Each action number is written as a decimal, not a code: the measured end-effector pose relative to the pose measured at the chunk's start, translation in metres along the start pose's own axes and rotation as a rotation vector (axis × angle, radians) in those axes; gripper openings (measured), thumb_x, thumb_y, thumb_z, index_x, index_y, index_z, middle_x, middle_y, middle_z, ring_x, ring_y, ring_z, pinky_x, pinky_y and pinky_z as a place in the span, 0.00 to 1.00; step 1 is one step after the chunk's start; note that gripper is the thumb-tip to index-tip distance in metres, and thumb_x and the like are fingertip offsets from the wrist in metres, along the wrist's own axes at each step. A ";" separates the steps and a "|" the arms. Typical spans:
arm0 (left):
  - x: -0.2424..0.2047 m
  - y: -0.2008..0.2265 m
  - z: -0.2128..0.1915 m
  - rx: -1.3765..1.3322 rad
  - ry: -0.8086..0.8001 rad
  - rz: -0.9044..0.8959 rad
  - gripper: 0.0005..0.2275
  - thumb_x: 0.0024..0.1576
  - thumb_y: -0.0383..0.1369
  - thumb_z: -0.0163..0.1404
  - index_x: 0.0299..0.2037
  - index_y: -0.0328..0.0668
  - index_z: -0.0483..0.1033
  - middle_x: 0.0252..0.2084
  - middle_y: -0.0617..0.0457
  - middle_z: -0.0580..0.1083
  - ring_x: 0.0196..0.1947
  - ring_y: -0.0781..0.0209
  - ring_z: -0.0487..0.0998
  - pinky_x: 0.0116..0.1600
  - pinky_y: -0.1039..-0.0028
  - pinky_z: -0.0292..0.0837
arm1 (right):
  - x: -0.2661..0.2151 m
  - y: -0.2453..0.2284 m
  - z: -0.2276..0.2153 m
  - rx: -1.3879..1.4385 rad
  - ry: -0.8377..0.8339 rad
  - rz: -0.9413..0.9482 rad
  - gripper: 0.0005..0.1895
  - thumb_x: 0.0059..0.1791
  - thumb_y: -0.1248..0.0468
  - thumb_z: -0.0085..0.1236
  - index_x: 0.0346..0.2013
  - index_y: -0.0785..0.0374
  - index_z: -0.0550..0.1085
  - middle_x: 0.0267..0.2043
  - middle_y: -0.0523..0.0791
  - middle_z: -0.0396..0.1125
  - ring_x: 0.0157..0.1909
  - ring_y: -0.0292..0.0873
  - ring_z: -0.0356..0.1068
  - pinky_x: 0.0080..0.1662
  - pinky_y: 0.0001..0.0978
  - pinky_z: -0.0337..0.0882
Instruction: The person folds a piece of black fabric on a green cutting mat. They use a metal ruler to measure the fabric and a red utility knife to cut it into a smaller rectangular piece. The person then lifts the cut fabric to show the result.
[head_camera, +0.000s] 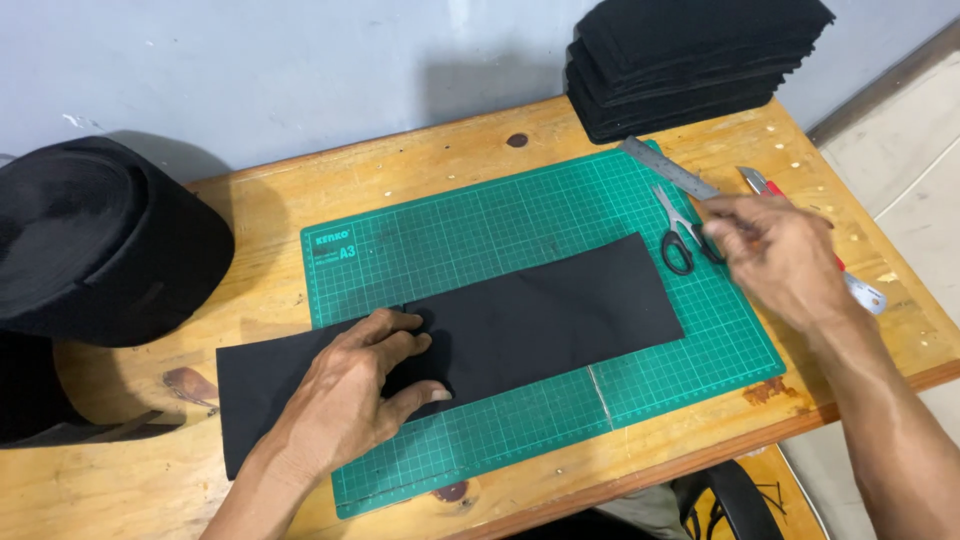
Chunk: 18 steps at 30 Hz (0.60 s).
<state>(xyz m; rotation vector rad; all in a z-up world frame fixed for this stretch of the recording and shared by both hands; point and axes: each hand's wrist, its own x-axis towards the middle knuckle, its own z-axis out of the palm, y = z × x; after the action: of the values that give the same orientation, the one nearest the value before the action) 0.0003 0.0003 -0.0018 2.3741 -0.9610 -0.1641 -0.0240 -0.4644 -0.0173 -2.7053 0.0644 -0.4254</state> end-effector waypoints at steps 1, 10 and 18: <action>-0.001 0.000 0.000 0.000 0.001 -0.006 0.20 0.52 0.44 0.64 0.49 0.38 0.80 0.57 0.50 0.74 0.55 0.48 0.78 0.54 0.58 0.74 | 0.007 0.009 -0.003 0.002 -0.004 -0.003 0.14 0.53 0.65 0.60 0.54 0.59 0.80 0.53 0.46 0.76 0.41 0.44 0.74 0.52 0.37 0.72; -0.001 -0.001 0.000 -0.017 -0.010 -0.016 0.20 0.52 0.43 0.63 0.48 0.37 0.80 0.58 0.48 0.74 0.57 0.47 0.77 0.54 0.58 0.73 | 0.052 -0.011 -0.028 -0.566 -0.410 0.188 0.12 0.53 0.49 0.54 0.34 0.53 0.72 0.36 0.50 0.77 0.44 0.59 0.75 0.44 0.50 0.72; -0.001 0.002 -0.002 -0.015 -0.004 0.009 0.21 0.53 0.43 0.63 0.49 0.35 0.79 0.57 0.46 0.74 0.54 0.43 0.77 0.52 0.57 0.74 | 0.060 -0.006 -0.017 -0.863 -0.485 0.093 0.18 0.50 0.42 0.46 0.41 0.46 0.77 0.32 0.45 0.80 0.41 0.50 0.81 0.42 0.40 0.77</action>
<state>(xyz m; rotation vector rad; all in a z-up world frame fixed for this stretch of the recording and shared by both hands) -0.0008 0.0005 0.0010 2.3560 -0.9690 -0.1715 0.0279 -0.4718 0.0168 -3.5363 0.2925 0.4007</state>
